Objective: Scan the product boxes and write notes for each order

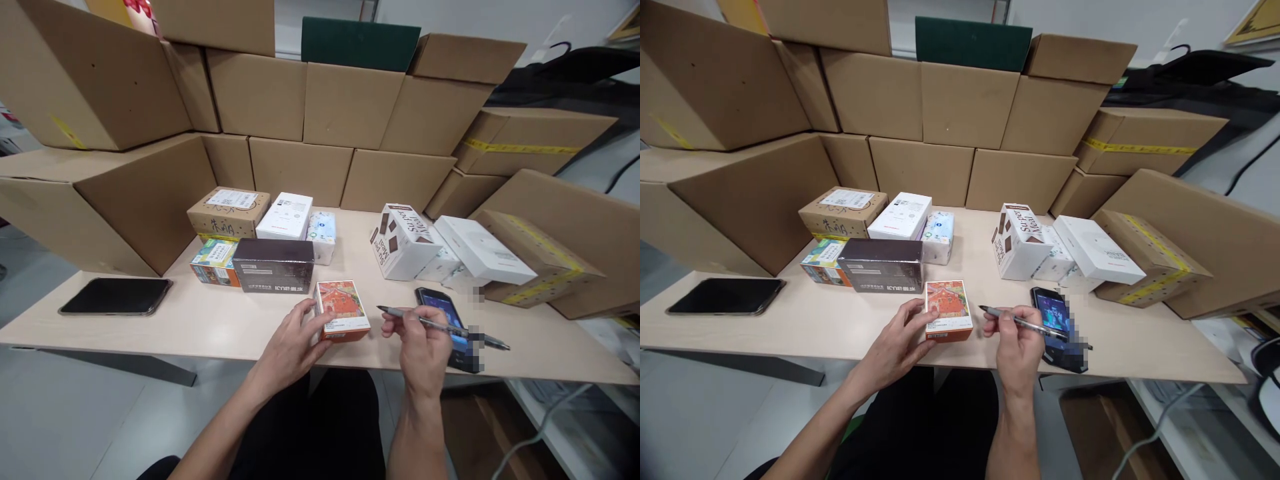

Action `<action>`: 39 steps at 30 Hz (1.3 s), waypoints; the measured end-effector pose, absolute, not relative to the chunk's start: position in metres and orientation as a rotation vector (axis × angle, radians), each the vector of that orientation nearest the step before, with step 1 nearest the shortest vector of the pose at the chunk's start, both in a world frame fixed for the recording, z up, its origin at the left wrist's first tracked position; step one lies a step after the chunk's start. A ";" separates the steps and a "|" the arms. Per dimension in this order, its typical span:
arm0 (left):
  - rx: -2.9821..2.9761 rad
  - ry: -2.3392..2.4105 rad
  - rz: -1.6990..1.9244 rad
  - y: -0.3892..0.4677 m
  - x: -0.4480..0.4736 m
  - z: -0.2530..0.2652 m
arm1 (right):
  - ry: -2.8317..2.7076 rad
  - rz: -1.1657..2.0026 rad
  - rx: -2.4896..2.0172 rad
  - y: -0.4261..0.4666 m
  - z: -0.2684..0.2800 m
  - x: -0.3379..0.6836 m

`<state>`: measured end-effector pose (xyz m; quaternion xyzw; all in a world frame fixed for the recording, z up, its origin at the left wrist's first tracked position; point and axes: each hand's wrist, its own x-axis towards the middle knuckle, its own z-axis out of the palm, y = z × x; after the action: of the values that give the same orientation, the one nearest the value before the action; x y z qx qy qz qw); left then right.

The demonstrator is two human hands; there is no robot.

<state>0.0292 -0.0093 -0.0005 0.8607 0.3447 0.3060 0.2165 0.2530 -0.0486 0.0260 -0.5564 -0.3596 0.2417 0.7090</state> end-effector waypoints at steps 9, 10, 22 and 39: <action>2.378 0.986 0.847 -0.010 0.029 -0.001 | -1.087 0.483 -1.387 -0.045 0.044 0.225; 2.381 0.986 0.839 -0.010 0.029 -0.001 | -1.120 0.446 -1.424 -0.043 0.043 0.223; 2.410 0.987 0.824 -0.009 0.030 -0.002 | -1.348 0.230 -1.529 -0.034 0.038 0.222; 2.419 0.978 0.800 -0.009 0.029 -0.001 | -1.395 0.208 -1.607 -0.032 0.043 0.222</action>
<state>0.0291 -0.0094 -0.0013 0.8676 0.3507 0.2870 0.2048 0.2223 -0.0323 0.0433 -0.6590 -0.5719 0.0854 0.4810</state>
